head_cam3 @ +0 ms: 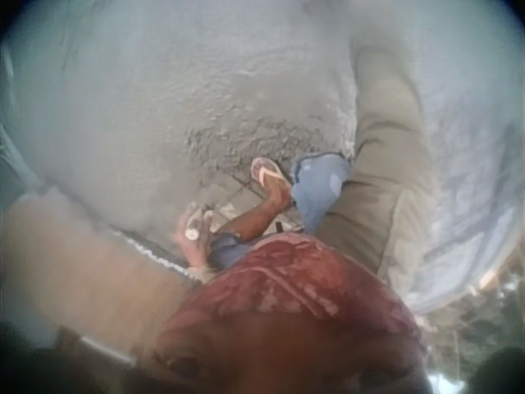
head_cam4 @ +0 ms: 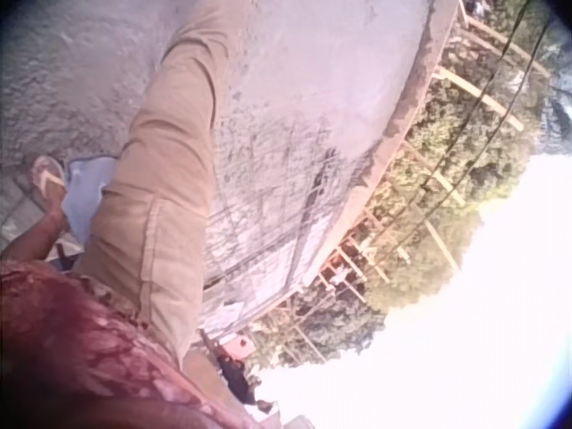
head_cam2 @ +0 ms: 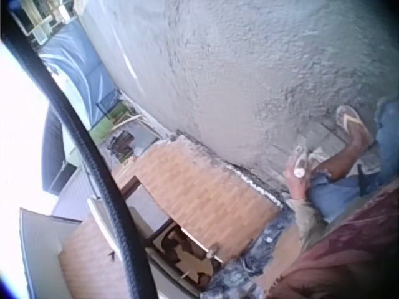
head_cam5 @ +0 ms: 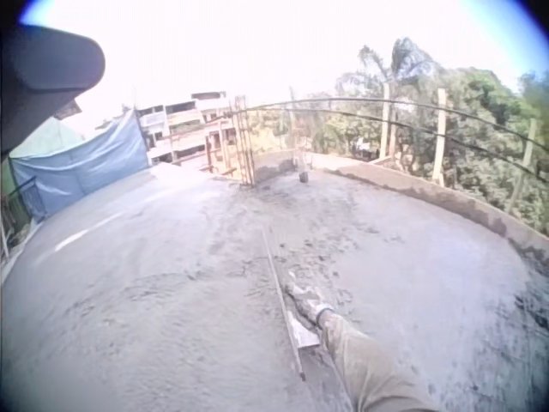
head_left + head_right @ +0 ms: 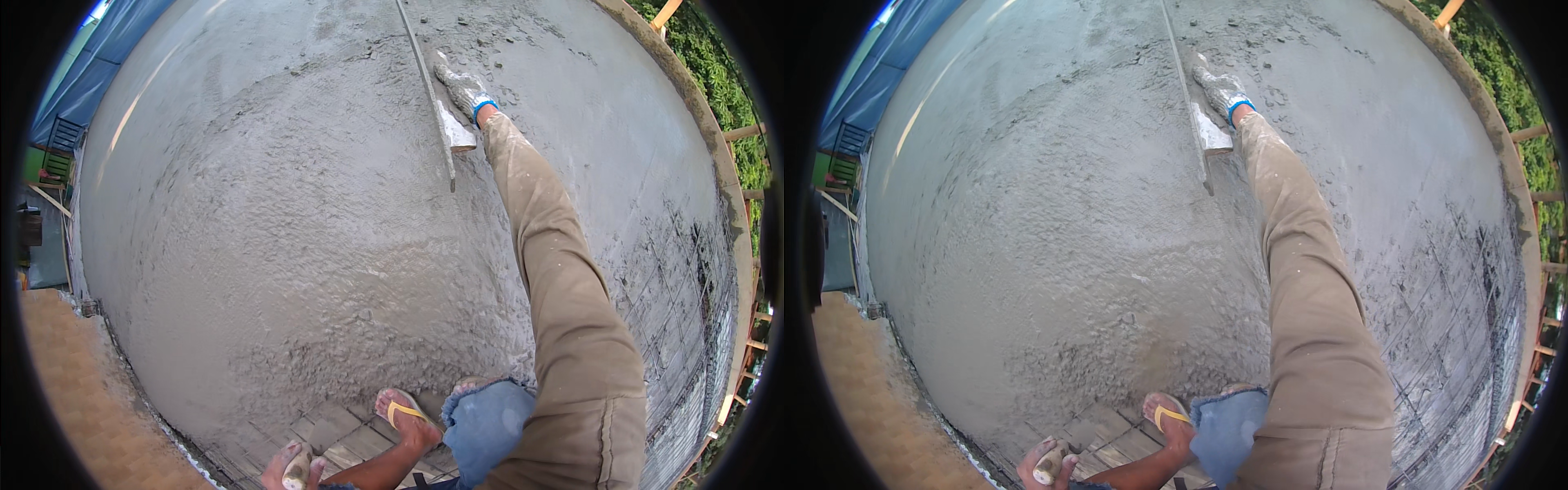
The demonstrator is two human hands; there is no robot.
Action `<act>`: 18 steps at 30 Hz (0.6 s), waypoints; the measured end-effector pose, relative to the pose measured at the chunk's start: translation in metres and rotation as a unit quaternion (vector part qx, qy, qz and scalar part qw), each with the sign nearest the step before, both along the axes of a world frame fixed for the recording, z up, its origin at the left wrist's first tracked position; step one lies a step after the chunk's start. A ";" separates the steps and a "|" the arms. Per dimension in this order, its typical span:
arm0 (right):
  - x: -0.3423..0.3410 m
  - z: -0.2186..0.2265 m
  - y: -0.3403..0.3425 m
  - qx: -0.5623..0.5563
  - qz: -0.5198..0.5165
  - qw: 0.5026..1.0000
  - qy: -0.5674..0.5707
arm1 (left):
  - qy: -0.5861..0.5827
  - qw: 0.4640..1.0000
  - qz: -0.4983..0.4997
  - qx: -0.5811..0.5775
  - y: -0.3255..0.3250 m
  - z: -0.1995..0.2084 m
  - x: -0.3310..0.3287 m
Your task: The person uses a trowel to smooth wet concrete on a circular slab with visible rebar. They repeatedly level the surface, moving around the slab to cover different areas. Another worker is visible nearby, also working on the slab.
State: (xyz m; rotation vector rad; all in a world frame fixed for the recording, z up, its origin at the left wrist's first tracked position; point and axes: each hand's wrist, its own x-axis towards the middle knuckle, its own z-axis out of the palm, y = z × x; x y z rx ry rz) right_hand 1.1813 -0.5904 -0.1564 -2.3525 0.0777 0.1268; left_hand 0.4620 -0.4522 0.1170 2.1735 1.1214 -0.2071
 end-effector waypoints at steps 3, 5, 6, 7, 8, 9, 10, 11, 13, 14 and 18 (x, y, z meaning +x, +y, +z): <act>0.006 -0.009 0.033 0.030 0.022 0.999 0.029 | 0.019 0.994 -0.076 0.074 0.005 -0.012 -0.003; 0.013 -0.019 0.044 0.040 0.021 0.998 0.037 | 0.034 0.998 -0.021 0.056 0.007 -0.018 -0.011; 0.019 -0.023 0.043 0.042 0.017 0.998 0.037 | 0.039 0.998 0.007 0.046 0.009 -0.022 -0.016; 0.024 -0.027 0.040 0.039 0.009 0.999 0.036 | 0.056 0.997 0.003 0.050 0.010 -0.027 -0.021; 0.030 -0.031 0.031 0.034 -0.002 0.999 0.032 | 0.074 0.996 -0.002 0.052 0.013 -0.031 -0.027; 0.035 -0.035 0.020 0.026 -0.019 0.999 0.026 | 0.092 0.995 -0.007 0.050 0.013 -0.034 -0.033; 0.040 -0.038 0.005 0.013 -0.042 0.999 0.020 | 0.119 0.991 0.017 0.056 0.013 -0.036 -0.040; 0.043 -0.040 -0.012 -0.002 -0.070 0.997 0.016 | 0.144 0.987 0.042 0.059 0.011 -0.036 -0.046; 0.047 -0.037 -0.048 -0.026 -0.122 0.992 0.016 | 0.150 0.985 0.049 0.063 0.011 -0.039 -0.053; 0.046 -0.035 -0.061 -0.031 -0.144 0.989 0.016 | 0.136 0.988 0.035 0.063 0.007 -0.038 -0.056; 0.034 -0.022 -0.081 0.041 -0.208 0.977 0.019 | 0.066 0.991 -0.068 0.098 0.001 -0.032 -0.056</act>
